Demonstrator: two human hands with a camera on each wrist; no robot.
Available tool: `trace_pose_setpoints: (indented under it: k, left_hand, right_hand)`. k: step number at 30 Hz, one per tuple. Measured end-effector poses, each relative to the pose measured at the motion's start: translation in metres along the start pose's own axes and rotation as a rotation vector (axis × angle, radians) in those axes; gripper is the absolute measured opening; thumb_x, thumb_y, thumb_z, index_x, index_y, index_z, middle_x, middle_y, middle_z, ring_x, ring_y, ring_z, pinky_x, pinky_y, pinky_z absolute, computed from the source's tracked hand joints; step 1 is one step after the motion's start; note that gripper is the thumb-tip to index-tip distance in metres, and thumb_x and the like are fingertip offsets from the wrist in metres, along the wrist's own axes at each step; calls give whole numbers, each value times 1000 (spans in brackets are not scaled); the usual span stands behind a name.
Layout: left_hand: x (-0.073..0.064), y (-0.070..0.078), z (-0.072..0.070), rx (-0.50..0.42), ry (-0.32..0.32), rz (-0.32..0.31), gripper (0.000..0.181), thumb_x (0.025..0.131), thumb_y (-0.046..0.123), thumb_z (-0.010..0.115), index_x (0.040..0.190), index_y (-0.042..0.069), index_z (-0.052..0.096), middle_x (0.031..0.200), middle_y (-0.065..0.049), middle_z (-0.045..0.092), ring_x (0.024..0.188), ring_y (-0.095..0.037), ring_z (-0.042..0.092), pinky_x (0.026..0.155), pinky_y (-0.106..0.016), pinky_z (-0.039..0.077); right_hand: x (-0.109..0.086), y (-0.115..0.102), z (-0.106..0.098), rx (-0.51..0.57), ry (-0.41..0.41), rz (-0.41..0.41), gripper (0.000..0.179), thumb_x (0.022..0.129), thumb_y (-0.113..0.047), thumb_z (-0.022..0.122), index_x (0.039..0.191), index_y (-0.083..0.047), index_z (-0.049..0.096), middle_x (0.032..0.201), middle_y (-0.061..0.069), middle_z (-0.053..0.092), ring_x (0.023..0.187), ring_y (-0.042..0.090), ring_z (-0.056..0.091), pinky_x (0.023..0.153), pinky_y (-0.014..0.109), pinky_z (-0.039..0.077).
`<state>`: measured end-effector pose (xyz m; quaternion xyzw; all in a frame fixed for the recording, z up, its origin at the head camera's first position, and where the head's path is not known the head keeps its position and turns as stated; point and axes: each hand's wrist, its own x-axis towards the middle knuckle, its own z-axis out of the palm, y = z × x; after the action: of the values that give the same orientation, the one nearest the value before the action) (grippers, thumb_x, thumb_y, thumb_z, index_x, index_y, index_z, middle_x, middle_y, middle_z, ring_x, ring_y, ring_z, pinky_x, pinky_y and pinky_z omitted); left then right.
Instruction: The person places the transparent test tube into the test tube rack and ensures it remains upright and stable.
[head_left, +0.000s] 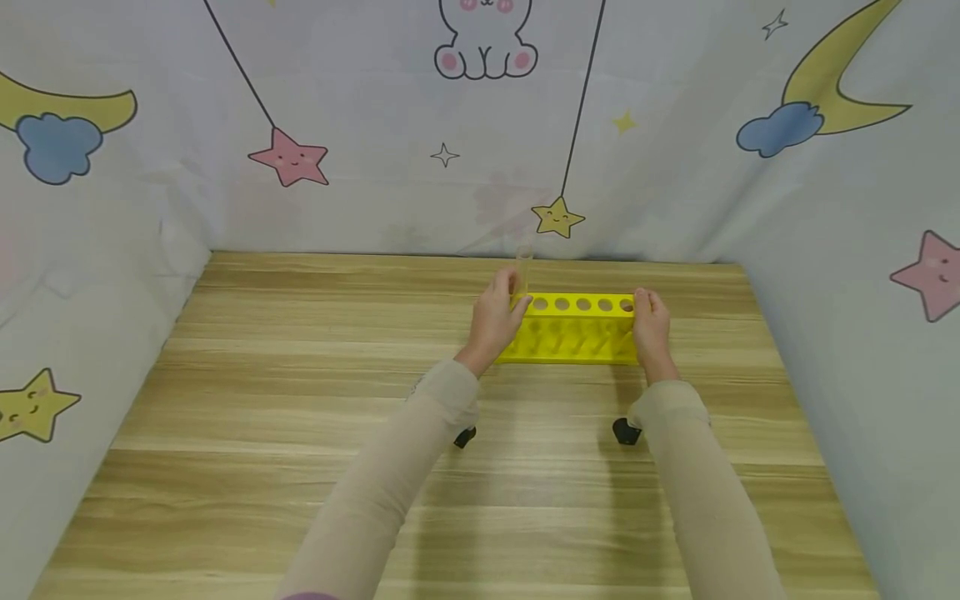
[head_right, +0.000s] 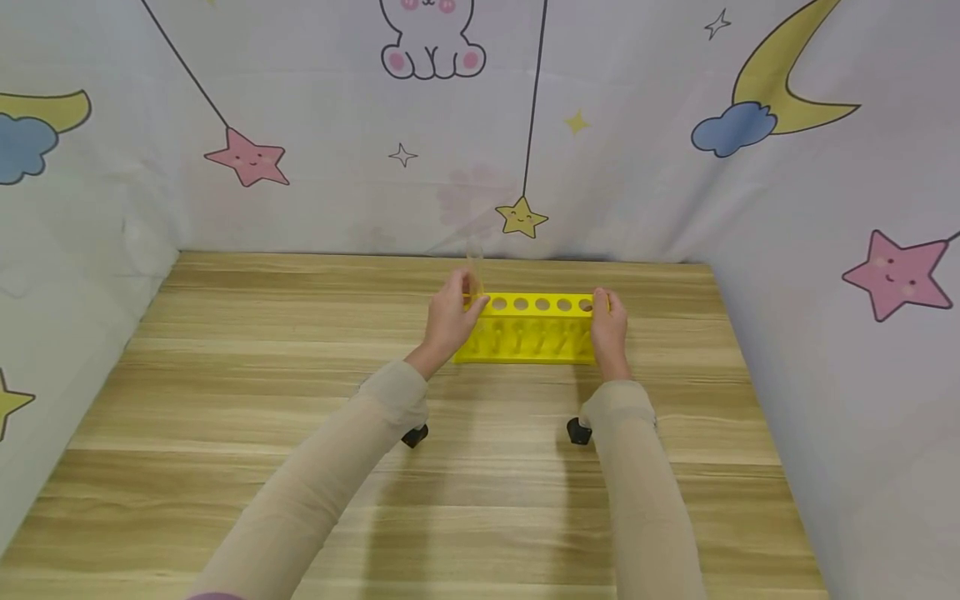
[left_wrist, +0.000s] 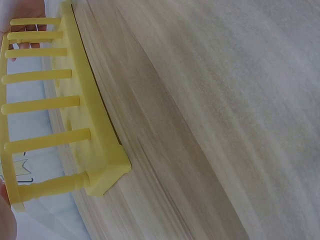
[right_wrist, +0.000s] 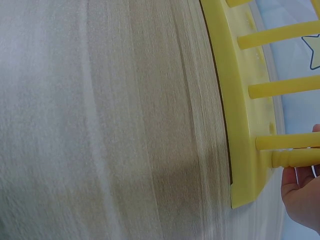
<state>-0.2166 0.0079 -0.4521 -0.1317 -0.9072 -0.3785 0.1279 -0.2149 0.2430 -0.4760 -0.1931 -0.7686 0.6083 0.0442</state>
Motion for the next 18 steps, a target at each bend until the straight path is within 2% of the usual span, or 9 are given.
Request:
trace_pose_setpoints:
  k: [5, 10, 18]
  left_hand:
    - [0, 0, 0, 11, -5, -2, 37, 84, 21, 59, 113, 6, 42, 90, -7, 53, 74, -17, 49, 66, -25, 47]
    - [0, 0, -1, 17, -9, -13, 38, 84, 22, 60, 114, 6, 42, 93, -6, 55, 76, -17, 51, 67, -25, 48]
    - [0, 0, -3, 32, -15, -37, 39, 83, 26, 60, 114, 9, 44, 93, -4, 57, 82, -16, 55, 66, -27, 48]
  right_hand:
    - [0, 1, 0, 17, 7, -9, 47, 95, -38, 30, 118, 0, 46, 91, -7, 47, 85, 5, 44, 75, 22, 34]
    - [0, 1, 0, 21, 3, -6, 41, 95, -39, 30, 111, -6, 49, 91, -5, 48, 87, 7, 45, 75, 22, 33]
    - [0, 1, -1, 12, -8, -5, 51, 95, -40, 29, 121, 1, 44, 96, -2, 49, 91, 10, 45, 78, 23, 34]
